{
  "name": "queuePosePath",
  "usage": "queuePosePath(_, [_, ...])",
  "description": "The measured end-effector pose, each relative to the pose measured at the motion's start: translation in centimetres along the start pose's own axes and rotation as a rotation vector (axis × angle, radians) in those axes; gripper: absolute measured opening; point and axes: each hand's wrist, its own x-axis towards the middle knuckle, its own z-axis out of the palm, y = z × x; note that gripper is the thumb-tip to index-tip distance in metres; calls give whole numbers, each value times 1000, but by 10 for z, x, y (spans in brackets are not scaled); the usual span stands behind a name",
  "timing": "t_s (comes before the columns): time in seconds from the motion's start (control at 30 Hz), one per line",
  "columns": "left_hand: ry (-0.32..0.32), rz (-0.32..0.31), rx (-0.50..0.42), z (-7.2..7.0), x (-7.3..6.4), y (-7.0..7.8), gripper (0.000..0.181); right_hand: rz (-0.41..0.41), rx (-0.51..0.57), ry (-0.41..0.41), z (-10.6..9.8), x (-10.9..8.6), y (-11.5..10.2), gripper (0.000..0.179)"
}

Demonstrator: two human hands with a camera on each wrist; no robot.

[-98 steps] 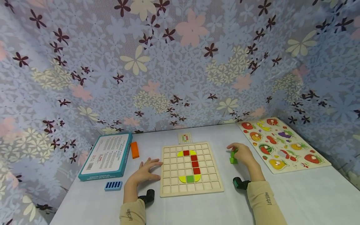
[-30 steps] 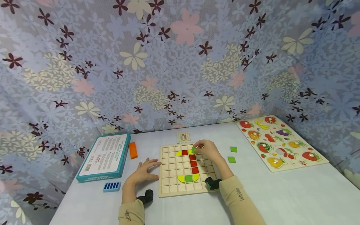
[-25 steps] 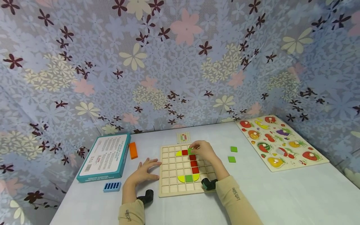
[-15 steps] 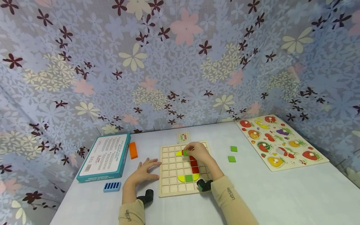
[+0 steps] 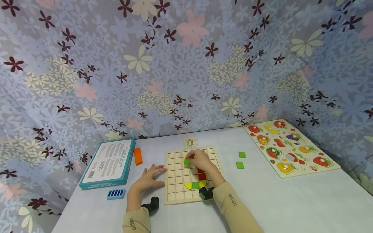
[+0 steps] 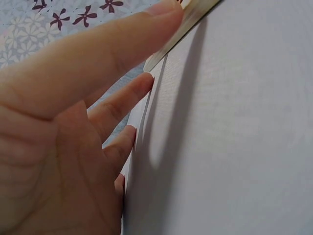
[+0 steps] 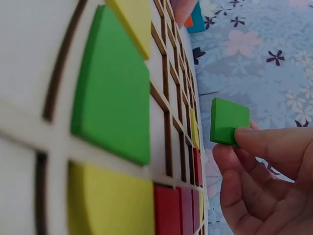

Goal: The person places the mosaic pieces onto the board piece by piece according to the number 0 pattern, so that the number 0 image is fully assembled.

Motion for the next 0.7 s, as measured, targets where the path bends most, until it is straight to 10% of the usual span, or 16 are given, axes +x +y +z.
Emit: queuePosePath(0.7, [-12,-10,6,-4,3,1,55,12,-111,-40,11,11,-1,15])
